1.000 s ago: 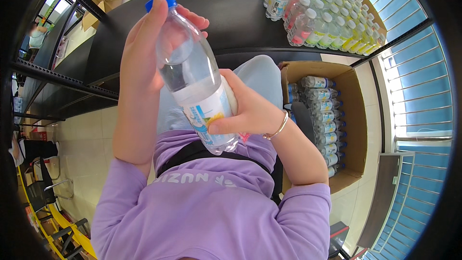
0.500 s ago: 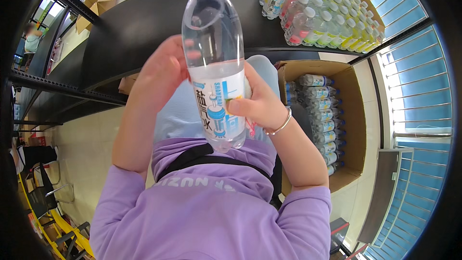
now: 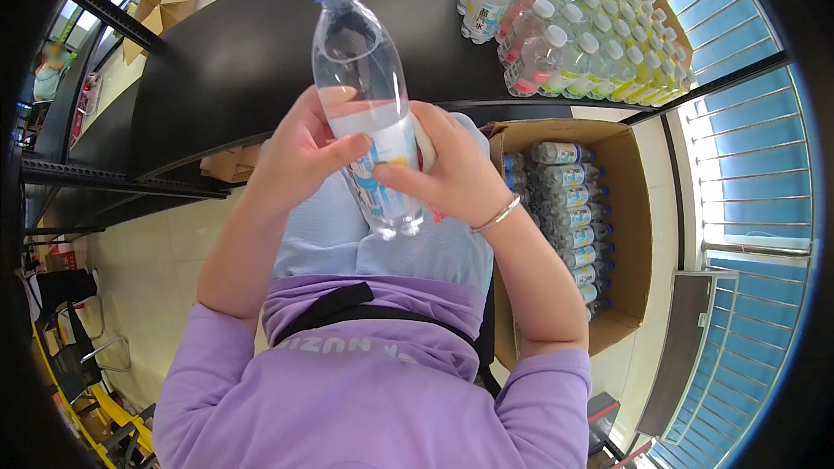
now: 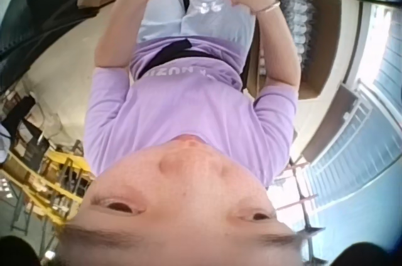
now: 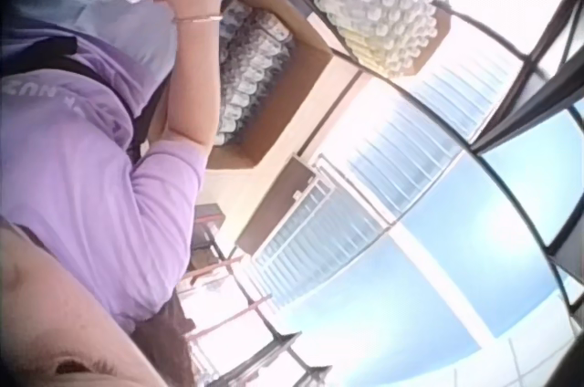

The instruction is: The person sits at a table and repeatedly wraps a pink decorative ribbon around the neck of a plastic water bottle. They adjust the ribbon, tighten the bottle cap, and place the bottle on the table before picking up another one to repeat the process.

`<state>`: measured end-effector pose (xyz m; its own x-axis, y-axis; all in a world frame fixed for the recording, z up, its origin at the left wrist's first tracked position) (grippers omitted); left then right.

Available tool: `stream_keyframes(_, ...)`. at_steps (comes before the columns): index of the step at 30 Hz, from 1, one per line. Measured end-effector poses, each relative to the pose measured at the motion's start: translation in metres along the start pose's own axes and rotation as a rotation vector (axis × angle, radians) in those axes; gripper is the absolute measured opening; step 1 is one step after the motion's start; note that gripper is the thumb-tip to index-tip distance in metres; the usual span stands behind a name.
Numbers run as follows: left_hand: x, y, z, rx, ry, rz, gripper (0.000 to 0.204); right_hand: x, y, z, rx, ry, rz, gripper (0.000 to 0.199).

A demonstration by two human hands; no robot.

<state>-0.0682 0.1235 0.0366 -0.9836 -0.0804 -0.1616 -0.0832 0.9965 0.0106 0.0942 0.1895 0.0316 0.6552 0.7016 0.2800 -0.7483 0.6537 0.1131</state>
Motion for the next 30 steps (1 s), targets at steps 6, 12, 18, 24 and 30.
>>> stream_keyframes(6, 0.013, 0.033, 0.014, -0.143, 0.168, -0.156, 0.058, 0.01, 0.031, -0.022, 0.108, -0.228, -0.125, 0.049)
stream_keyframes(12, 0.028, 0.066, 0.036, -0.291, 0.331, -0.2, 0.059, 0.014, 0.065, -0.057, 0.182, -0.268, -0.226, 0.05)
stream_keyframes(18, 0.042, 0.091, 0.068, -0.305, 0.3, -0.191, 0.061, 0.014, 0.086, -0.088, 0.045, -0.292, -0.189, 0.05)
stream_keyframes(24, 0.044, 0.106, 0.088, -0.256, 0.294, -0.173, 0.063, 0.013, 0.093, -0.114, -0.029, -0.26, -0.182, 0.049)
stream_keyframes(30, 0.037, 0.121, 0.098, -0.263, 0.346, -0.156, 0.064, 0.021, 0.094, -0.13, -0.056, -0.242, -0.209, 0.052)
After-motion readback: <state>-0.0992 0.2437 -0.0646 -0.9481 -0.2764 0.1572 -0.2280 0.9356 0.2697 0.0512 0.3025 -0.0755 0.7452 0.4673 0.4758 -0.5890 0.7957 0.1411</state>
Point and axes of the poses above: each hand's wrist, its own y-axis towards the middle knuckle, its own x-axis out of the back of the hand, z = x × y, the point moved 2 cm from there along y, towards the middle knuckle, and after that the axes turned 5 degrees about y, right-handed, at the moved point
